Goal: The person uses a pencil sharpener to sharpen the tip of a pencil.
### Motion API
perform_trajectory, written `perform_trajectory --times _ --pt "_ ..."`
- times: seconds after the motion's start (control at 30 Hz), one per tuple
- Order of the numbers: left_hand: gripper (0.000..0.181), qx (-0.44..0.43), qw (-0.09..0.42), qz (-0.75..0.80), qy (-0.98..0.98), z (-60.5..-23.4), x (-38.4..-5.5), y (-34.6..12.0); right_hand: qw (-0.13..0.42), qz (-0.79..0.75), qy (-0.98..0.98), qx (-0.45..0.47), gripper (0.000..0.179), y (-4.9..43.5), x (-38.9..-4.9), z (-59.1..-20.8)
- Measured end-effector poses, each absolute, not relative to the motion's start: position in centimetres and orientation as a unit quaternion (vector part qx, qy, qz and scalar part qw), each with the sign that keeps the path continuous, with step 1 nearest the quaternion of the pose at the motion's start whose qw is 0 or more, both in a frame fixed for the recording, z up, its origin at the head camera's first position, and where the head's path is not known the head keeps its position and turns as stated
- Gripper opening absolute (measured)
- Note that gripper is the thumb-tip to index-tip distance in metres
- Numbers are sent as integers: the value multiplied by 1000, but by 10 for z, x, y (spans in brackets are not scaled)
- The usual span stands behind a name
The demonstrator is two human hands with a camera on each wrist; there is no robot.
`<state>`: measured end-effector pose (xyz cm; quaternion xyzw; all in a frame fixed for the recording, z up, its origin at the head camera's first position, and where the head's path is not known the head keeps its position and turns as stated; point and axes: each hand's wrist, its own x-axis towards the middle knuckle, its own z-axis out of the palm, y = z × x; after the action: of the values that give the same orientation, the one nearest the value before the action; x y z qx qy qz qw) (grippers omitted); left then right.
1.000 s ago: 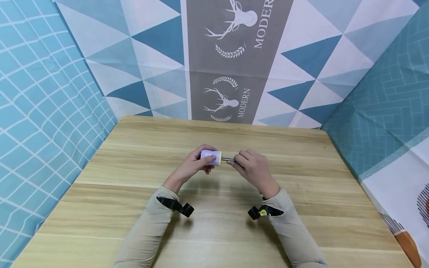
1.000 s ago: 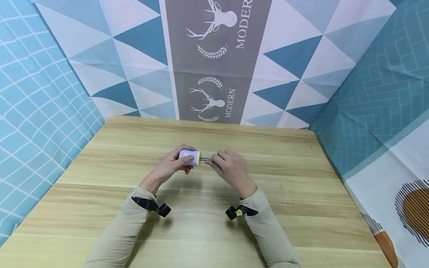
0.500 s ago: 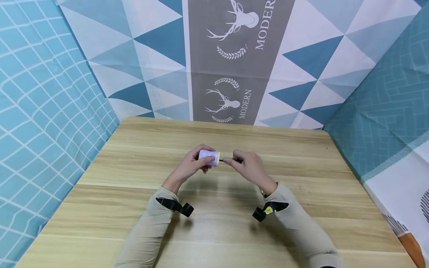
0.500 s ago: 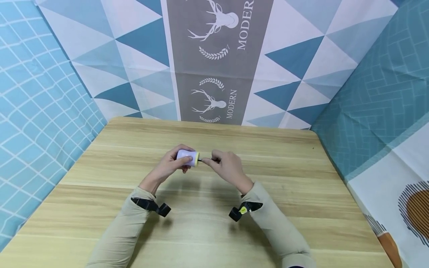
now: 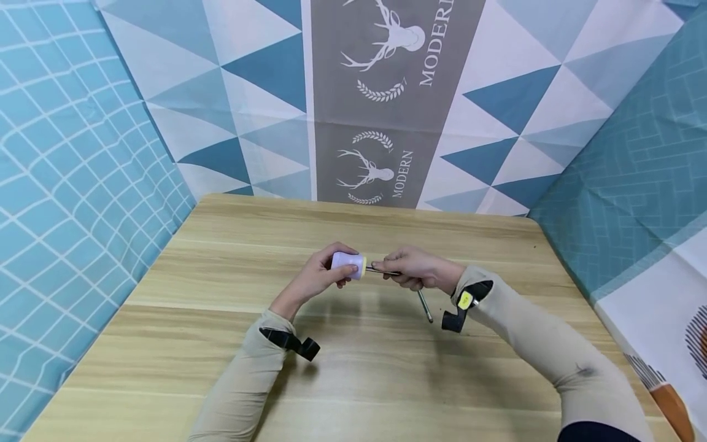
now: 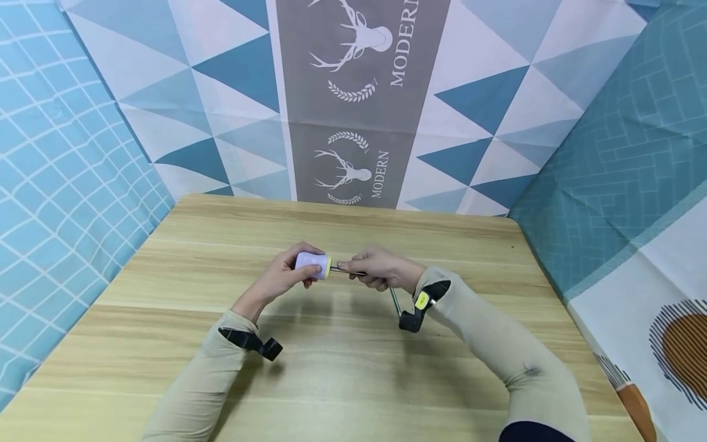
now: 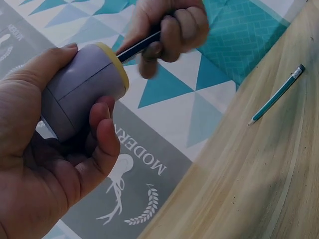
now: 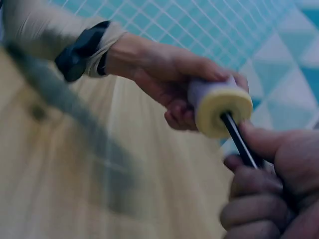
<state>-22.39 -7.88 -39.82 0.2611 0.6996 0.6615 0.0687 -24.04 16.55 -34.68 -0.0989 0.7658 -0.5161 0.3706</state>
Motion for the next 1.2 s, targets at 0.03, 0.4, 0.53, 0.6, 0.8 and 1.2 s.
perform_trajectory --times 0.03,0.4,0.53,0.6,0.8,1.2 --pt "27 265 66 656 704 -399 -224 -79 397 -517 754 -82 35 166 -242 -348" --pt "30 237 51 663 708 -392 -223 -79 169 -489 827 -220 21 173 -226 -352" --pt "32 222 61 681 695 -388 -222 -81 -75 -332 861 -379 11 169 -215 -355" --pt "33 221 64 689 687 -387 -222 -81 -187 -242 844 -440 13 166 -213 -358" --pt "31 219 64 711 665 -386 -222 -81 -391 -64 761 -514 19 163 -222 -370" --pt "30 190 92 734 645 -390 -219 -73 -480 17 704 -523 32 161 -233 -369"
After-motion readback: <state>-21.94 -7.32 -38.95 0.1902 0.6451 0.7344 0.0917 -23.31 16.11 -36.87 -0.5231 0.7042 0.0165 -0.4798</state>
